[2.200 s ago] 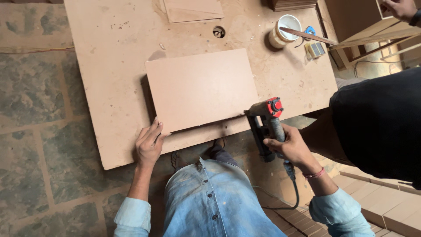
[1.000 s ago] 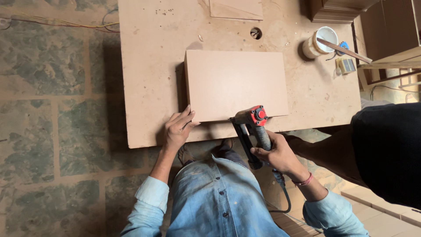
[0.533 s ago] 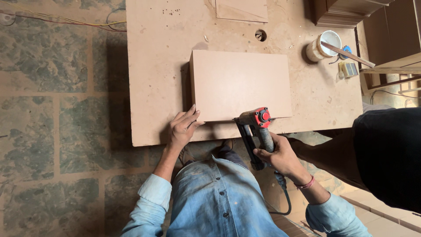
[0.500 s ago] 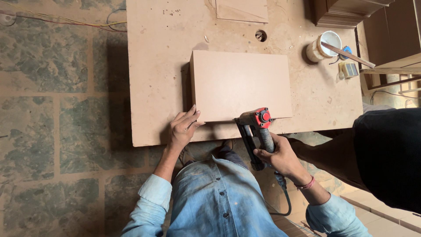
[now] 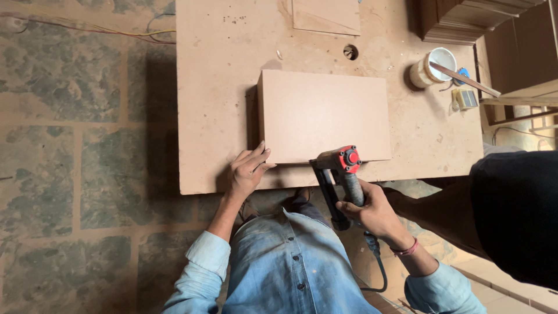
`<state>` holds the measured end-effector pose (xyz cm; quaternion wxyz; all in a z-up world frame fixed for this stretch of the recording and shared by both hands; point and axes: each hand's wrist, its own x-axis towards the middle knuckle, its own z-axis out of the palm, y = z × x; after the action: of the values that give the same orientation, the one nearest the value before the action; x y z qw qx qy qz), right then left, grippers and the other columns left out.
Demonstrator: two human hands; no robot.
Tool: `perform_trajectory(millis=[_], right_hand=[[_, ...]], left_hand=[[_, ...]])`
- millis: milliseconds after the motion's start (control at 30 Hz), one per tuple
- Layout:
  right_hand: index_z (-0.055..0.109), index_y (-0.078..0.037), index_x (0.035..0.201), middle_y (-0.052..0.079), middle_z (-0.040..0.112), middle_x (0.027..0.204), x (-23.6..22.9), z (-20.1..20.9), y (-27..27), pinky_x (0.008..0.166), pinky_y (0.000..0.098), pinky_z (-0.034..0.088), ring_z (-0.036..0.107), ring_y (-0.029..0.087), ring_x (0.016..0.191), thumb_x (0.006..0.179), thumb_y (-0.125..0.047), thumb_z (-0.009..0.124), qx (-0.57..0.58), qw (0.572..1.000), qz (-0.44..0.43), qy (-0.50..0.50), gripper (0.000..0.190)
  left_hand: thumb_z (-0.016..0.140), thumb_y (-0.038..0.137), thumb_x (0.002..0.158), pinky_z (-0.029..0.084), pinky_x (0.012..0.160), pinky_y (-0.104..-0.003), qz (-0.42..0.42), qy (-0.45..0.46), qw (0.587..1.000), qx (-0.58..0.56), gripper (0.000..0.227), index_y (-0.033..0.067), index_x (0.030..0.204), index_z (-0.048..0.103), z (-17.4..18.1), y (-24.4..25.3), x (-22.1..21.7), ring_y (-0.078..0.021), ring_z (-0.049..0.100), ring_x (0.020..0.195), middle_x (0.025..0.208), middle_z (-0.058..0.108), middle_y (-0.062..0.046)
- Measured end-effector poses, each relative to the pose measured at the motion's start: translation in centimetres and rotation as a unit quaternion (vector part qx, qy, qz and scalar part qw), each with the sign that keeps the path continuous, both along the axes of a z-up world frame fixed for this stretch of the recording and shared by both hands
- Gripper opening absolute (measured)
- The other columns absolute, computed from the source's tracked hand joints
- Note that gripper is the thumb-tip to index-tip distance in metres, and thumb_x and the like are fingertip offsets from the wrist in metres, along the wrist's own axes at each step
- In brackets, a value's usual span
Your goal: The person applies glue to the edges of a rectangular cardboard frame, places a flat cardboard sheet on top, and secures it with a pneumatic nail gun. They repeat this process for multiple units, stacking the finished boxes on the table.
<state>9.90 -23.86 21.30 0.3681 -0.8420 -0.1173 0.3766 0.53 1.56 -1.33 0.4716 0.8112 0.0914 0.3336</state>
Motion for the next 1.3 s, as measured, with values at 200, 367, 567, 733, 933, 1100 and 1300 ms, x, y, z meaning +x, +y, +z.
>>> perform_trajectory(millis=[200, 367, 567, 733, 933, 1100, 1300], right_hand=[[0.063, 0.002, 0.103, -0.003, 0.054, 0.068, -0.8, -1.5, 2.6, 0.052, 0.0253, 0.041, 0.047, 0.007, 0.059, 0.088, -0.004, 0.075, 0.039, 0.998, 0.037, 0.045, 0.020], [0.065, -0.003, 0.110, -0.003, 0.054, 0.066, -1.2, -1.4, 4.4, 0.051, 0.0258, 0.041, 0.047, 0.007, 0.057, 0.085, -0.004, 0.074, 0.003, 0.998, 0.053, 0.042, 0.027], [0.065, -0.003, 0.113, -0.003, 0.052, 0.068, -1.5, -0.9, 5.3, 0.053, 0.0248, 0.044, 0.047, 0.006, 0.059, 0.086, -0.004, 0.075, 0.010, 0.997, 0.064, 0.031, 0.030], [0.064, -0.004, 0.114, -0.003, 0.050, 0.066, -1.4, -1.3, 5.1, 0.052, 0.0264, 0.042, 0.045, 0.008, 0.058, 0.085, -0.005, 0.074, -0.011, 0.997, 0.058, 0.040, 0.031], [0.063, 0.000, 0.107, -0.002, 0.054, 0.069, -1.4, -1.6, 4.9, 0.056, 0.0264, 0.047, 0.050, 0.007, 0.062, 0.087, -0.005, 0.077, -0.009, 0.997, 0.075, 0.017, 0.025], [0.063, -0.006, 0.109, -0.002, 0.055, 0.067, -1.8, -1.2, 5.3, 0.055, 0.0261, 0.046, 0.050, 0.007, 0.060, 0.084, -0.005, 0.074, -0.004, 0.998, 0.058, 0.028, 0.027], [0.062, 0.000, 0.099, -0.001, 0.054, 0.066, -1.7, -0.9, 4.9, 0.052, 0.0265, 0.043, 0.050, 0.008, 0.058, 0.086, -0.005, 0.075, -0.002, 0.998, 0.057, 0.028, 0.019]], left_hand=[[0.071, -0.017, 0.079, 0.065, 0.085, -0.030, -0.058, -0.001, 0.996, -0.071, 0.046, 0.0000, 0.123, 0.071, 0.5, 0.3, -0.3, -0.0266, 0.071, 0.105, 0.137, 0.066, -0.019], [0.071, -0.019, 0.079, 0.065, 0.087, -0.031, -0.050, 0.008, 0.997, -0.056, 0.049, 0.0011, 0.123, 0.072, 1.2, 0.4, -0.7, -0.0260, 0.071, 0.104, 0.136, 0.066, -0.018], [0.074, -0.012, 0.080, 0.061, 0.085, -0.035, -0.036, 0.007, 0.998, -0.049, 0.046, 0.0030, 0.123, 0.072, 1.4, 0.3, -0.6, -0.0296, 0.071, 0.100, 0.133, 0.068, -0.018], [0.076, -0.009, 0.081, 0.060, 0.084, -0.034, -0.028, 0.012, 0.998, -0.063, 0.044, 0.0044, 0.123, 0.073, 1.5, 0.1, -0.7, -0.0294, 0.070, 0.096, 0.132, 0.069, -0.017], [0.076, -0.009, 0.080, 0.061, 0.085, -0.033, -0.028, 0.015, 0.997, -0.067, 0.045, 0.0053, 0.123, 0.073, 1.3, 0.0, -0.6, -0.0281, 0.071, 0.097, 0.132, 0.069, -0.017], [0.078, -0.008, 0.080, 0.061, 0.087, -0.033, -0.027, 0.011, 0.998, -0.060, 0.046, 0.0059, 0.124, 0.073, 0.9, 0.0, -0.6, -0.0278, 0.071, 0.101, 0.132, 0.069, -0.016], [0.074, -0.009, 0.082, 0.064, 0.088, -0.032, -0.040, 0.005, 0.994, -0.097, 0.044, 0.0061, 0.124, 0.072, 0.4, -0.1, -0.4, -0.0258, 0.071, 0.102, 0.135, 0.068, -0.015]])
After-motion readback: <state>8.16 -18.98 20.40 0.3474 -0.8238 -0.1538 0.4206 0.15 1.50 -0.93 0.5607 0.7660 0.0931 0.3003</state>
